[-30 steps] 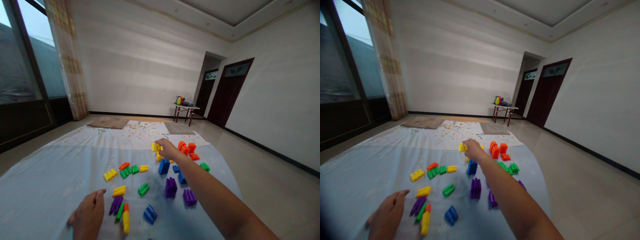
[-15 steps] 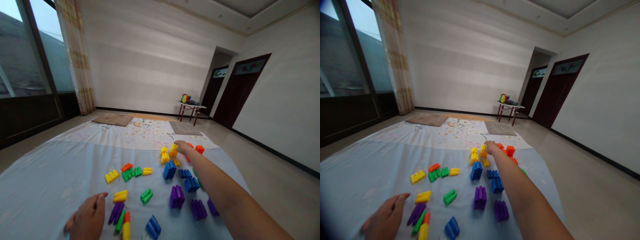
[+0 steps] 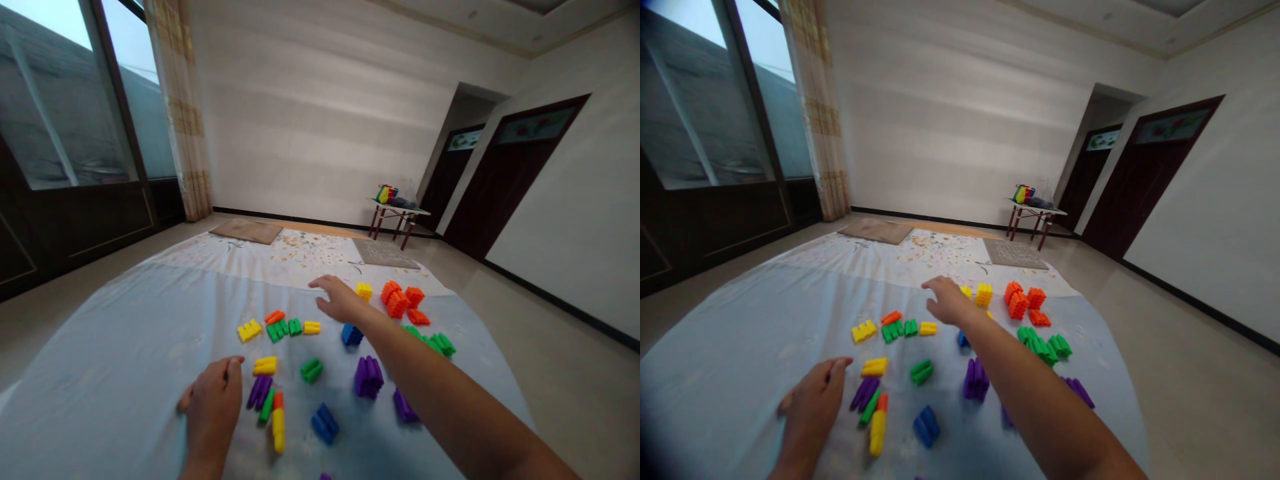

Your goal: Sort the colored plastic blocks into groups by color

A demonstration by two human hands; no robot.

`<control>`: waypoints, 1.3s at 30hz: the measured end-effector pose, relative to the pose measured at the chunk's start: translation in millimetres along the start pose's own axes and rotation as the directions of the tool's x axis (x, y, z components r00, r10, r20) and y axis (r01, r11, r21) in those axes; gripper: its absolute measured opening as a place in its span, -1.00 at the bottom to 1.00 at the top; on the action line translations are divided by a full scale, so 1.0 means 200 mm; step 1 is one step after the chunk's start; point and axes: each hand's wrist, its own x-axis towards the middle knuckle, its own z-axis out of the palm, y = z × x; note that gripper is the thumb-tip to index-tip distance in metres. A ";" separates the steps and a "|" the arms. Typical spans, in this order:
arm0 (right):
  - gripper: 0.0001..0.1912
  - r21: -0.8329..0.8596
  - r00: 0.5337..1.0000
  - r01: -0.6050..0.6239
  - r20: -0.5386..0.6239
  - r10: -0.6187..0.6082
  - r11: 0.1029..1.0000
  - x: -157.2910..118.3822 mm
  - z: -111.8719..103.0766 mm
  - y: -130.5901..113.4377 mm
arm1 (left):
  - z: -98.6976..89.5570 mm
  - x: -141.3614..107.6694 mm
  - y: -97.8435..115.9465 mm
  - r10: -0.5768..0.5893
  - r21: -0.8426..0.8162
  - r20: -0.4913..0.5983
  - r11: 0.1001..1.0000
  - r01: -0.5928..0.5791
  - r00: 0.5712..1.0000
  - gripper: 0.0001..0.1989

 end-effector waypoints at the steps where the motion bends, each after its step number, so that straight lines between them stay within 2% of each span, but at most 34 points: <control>1: -0.57 0.019 0.999 0.003 0.051 -0.004 1.000 0.01 0.05 -0.08 | 0.00 0.00 0.00 0.004 0.004 -0.005 1.000 -0.004 1.000 -0.60; 2: -0.56 0.020 0.994 -0.042 0.103 0.040 0.999 0.03 0.11 -0.14 | -0.01 0.00 0.01 0.008 0.010 -0.014 1.000 -0.008 1.000 -0.61; 4: -0.51 -0.008 0.960 -0.218 0.180 0.216 0.976 0.07 0.22 -0.22 | -0.01 0.00 0.01 0.020 0.023 -0.038 1.000 -0.019 0.999 -0.60; 7: -0.40 -0.059 0.848 -0.483 0.217 0.483 0.874 0.11 0.35 -0.26 | 0.00 -0.01 0.00 0.041 0.008 -0.074 0.999 -0.040 0.996 -0.56; 9: -0.35 -0.067 0.792 -0.569 0.226 0.567 0.820 0.13 0.42 -0.26 | 0.01 -0.02 -0.01 0.067 -0.015 -0.103 0.998 -0.069 0.992 -0.54; 10: -0.34 -0.063 0.780 -0.585 0.231 0.582 0.809 0.14 0.45 -0.26 | 0.01 -0.02 -0.02 0.073 -0.024 -0.120 0.997 -0.077 0.990 -0.54; 16: -0.35 -0.044 0.824 -0.529 0.210 0.526 0.847 0.21 0.59 -0.39 | 0.03 -0.03 -0.03 0.054 -0.064 -0.171 0.996 -0.066 0.984 -0.55; 19: -0.29 -0.069 0.841 -0.510 0.172 0.514 0.858 0.25 0.66 -0.46 | 0.04 -0.03 -0.04 0.039 -0.064 -0.202 0.997 -0.052 0.979 -0.59; 22: -0.18 -0.108 0.858 -0.485 0.130 0.496 0.868 0.29 0.71 -0.50 | 0.05 -0.03 -0.04 0.073 -0.033 -0.226 0.996 -0.083 0.971 -0.61; 25: -0.21 -0.138 0.871 -0.438 0.180 0.458 0.888 0.32 0.74 -0.51 | 0.05 -0.03 -0.05 0.097 -0.021 -0.241 0.994 -0.105 0.966 -0.61; 28: -0.36 -0.165 0.873 -0.398 0.233 0.428 0.902 0.31 0.74 -0.52 | 0.05 -0.04 -0.05 0.101 -0.019 -0.231 0.994 -0.108 0.968 -0.60; 30: -0.41 -0.180 0.880 -0.385 0.225 0.419 0.905 0.28 0.72 -0.51 | 0.05 -0.03 -0.05 0.107 -0.011 -0.224 0.994 -0.113 0.969 -0.60; 35: -0.43 -0.201 0.879 -0.381 0.224 0.421 0.902 0.16 0.63 -0.46 | 0.06 -0.02 -0.05 0.082 0.003 -0.215 0.997 -0.083 0.973 -0.58; 39: -0.41 -0.186 0.890 -0.333 0.260 0.373 0.924 0.03 0.57 -0.46 | 0.05 -0.02 -0.05 0.088 0.010 -0.205 0.996 -0.088 0.975 -0.57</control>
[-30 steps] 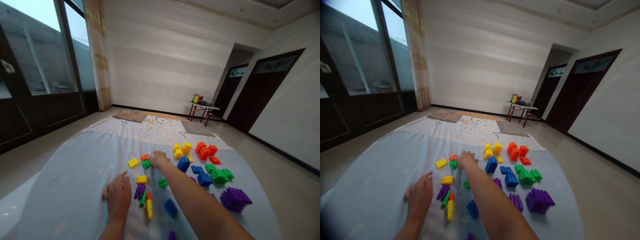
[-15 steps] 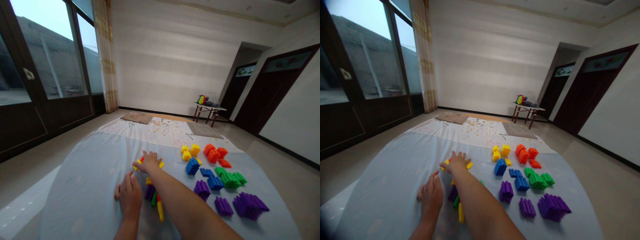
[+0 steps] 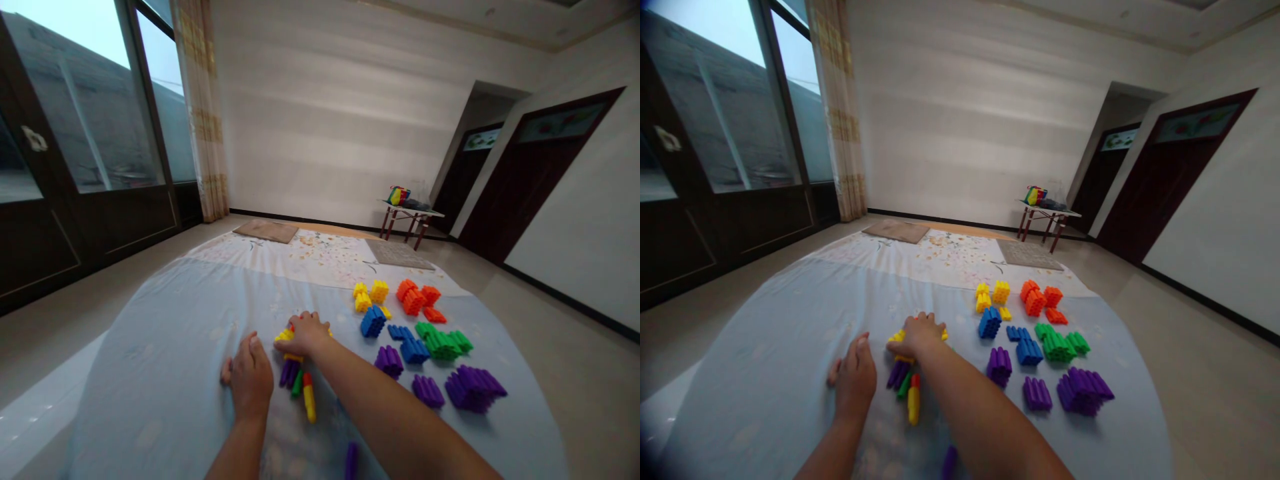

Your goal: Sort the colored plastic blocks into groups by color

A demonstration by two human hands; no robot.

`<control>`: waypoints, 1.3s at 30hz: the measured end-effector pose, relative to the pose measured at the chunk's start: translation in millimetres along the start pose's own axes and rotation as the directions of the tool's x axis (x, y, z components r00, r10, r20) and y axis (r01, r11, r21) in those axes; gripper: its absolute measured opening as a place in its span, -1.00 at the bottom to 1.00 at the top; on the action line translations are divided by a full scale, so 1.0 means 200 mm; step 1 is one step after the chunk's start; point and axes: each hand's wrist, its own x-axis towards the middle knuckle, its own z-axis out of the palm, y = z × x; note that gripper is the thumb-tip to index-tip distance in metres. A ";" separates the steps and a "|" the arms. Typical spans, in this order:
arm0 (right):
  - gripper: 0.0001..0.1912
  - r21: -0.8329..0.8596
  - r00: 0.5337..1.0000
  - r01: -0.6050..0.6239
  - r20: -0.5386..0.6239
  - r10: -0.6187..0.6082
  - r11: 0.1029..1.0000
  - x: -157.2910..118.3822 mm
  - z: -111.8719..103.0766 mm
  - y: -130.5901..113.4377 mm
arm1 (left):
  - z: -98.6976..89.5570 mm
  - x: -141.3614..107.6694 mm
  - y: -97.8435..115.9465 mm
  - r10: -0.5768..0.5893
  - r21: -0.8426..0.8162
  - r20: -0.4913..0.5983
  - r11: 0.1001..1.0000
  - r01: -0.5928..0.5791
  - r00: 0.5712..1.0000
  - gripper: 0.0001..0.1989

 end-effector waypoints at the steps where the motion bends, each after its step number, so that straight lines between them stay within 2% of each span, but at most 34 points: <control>1: -0.41 -0.001 1.000 0.020 0.009 -0.020 1.000 -0.03 0.00 0.01 | 0.00 0.00 0.00 0.004 0.002 0.005 1.000 -0.004 1.000 -0.57; 9: -0.38 -0.074 0.973 0.216 0.099 -0.208 0.974 -0.27 -0.06 0.08 | -0.03 0.00 0.01 0.026 0.005 0.032 1.000 -0.027 0.999 -0.61; 12: -0.31 -0.029 0.954 0.299 0.025 -0.299 0.954 -0.32 -0.07 0.09 | -0.04 0.01 0.01 0.017 -0.011 0.037 1.000 -0.016 0.999 -0.61; 15: -0.43 -0.027 0.919 0.392 -0.022 -0.393 0.919 -0.34 -0.05 0.08 | -0.05 0.01 0.01 0.003 -0.034 0.037 0.999 -0.001 0.999 -0.60; 18: -0.57 -0.105 0.905 0.425 0.060 -0.421 0.899 -0.35 -0.02 0.05 | -0.06 0.01 0.01 -0.022 -0.063 0.030 0.998 0.024 0.999 -0.57; 20: -0.58 -0.130 0.906 0.422 0.061 -0.418 0.897 -0.35 0.00 0.04 | -0.07 0.01 0.01 -0.031 -0.083 0.031 0.996 0.034 0.999 -0.56; 23: -0.52 -0.061 0.922 0.379 -0.062 -0.382 0.923 -0.33 0.00 0.05 | -0.07 0.01 0.01 -0.045 -0.106 0.039 0.993 0.049 0.998 -0.53; 26: -0.48 0.064 0.953 0.257 -0.183 -0.242 0.964 -0.30 -0.06 0.10 | -0.07 0.01 0.00 -0.056 -0.116 0.045 0.991 0.061 0.997 -0.53; 29: -0.50 0.125 0.968 0.132 -0.229 -0.101 0.983 -0.28 -0.12 0.17 | -0.07 0.00 0.00 -0.047 -0.110 0.043 0.993 0.051 0.998 -0.57; 33: -0.52 0.087 0.987 0.029 -0.163 -0.015 0.996 -0.28 -0.16 0.23 | -0.07 0.00 0.00 -0.015 -0.096 0.049 0.995 0.020 0.999 -0.60; 39: -0.46 0.028 0.996 0.078 -0.052 -0.076 0.997 -0.31 -0.16 0.26 | -0.09 0.00 0.00 0.014 -0.064 0.092 0.998 -0.008 0.996 -0.61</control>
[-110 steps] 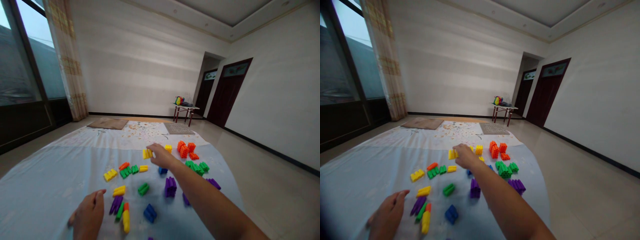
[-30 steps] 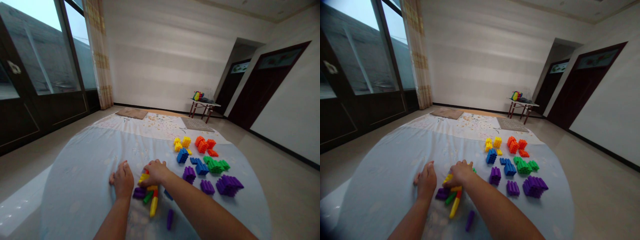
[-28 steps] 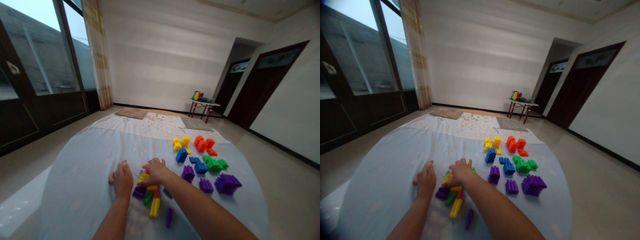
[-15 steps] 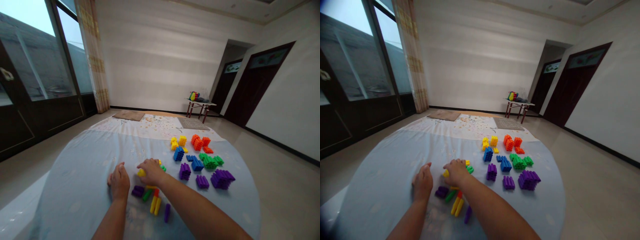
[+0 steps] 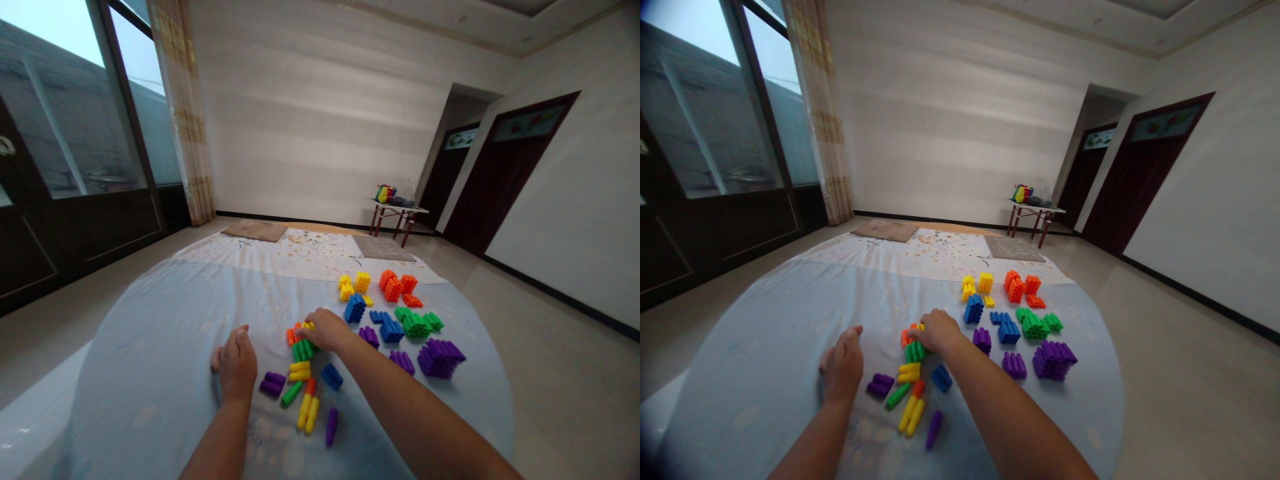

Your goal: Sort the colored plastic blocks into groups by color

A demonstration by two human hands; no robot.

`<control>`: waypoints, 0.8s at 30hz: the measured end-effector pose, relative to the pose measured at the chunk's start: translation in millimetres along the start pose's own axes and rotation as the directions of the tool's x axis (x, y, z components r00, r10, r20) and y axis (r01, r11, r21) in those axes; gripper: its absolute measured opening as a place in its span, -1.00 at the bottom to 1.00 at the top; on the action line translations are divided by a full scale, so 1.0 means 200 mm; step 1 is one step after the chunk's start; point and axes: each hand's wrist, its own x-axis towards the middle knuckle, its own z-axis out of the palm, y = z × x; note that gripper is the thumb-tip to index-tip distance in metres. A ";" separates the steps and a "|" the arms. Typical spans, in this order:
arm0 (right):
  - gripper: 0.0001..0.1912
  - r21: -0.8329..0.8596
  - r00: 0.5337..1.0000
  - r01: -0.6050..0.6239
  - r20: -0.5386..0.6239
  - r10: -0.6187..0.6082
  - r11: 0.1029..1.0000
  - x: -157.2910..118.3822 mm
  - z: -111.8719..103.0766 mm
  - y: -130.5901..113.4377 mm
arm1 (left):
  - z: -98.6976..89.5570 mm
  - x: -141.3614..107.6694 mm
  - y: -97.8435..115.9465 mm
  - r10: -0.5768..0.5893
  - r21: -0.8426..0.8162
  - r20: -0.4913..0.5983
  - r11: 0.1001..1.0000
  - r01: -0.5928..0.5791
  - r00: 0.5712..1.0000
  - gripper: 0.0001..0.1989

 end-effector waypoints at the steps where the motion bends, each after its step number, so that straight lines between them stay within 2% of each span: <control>1: -0.48 0.014 0.999 0.024 0.036 -0.025 1.000 0.00 -0.01 0.01 | 0.00 0.00 0.00 0.006 0.002 0.009 1.000 -0.006 1.000 -0.62; 5: -0.64 0.059 0.982 0.118 0.142 -0.125 0.991 -0.03 -0.05 0.03 | -0.02 0.01 0.01 -0.022 -0.007 0.021 1.000 0.022 1.000 -0.60; 7: -0.63 0.085 0.980 0.160 0.106 -0.168 0.984 -0.04 -0.06 0.04 | -0.02 0.02 0.01 -0.049 -0.020 0.021 0.999 0.050 0.999 -0.56; 11: -0.58 0.194 0.978 0.209 -0.039 -0.206 0.958 -0.07 -0.09 0.08 | -0.02 0.03 0.00 -0.055 -0.040 0.044 0.998 0.057 0.998 -0.54; 15: -0.41 0.366 0.983 0.172 -0.127 -0.134 0.914 -0.11 -0.14 0.16 | -0.01 0.04 -0.03 -0.060 -0.056 0.054 0.996 0.063 0.997 -0.52; 19: -0.40 0.535 0.983 0.151 -0.167 -0.072 0.831 -0.11 -0.21 0.29 | 0.02 0.06 -0.07 -0.111 -0.064 0.031 0.991 0.113 0.993 -0.53; 24: -0.40 0.718 0.970 0.111 -0.229 0.082 0.687 -0.05 -0.29 0.52 | 0.06 0.08 -0.11 -0.066 -0.020 -0.017 0.998 0.066 0.998 -0.60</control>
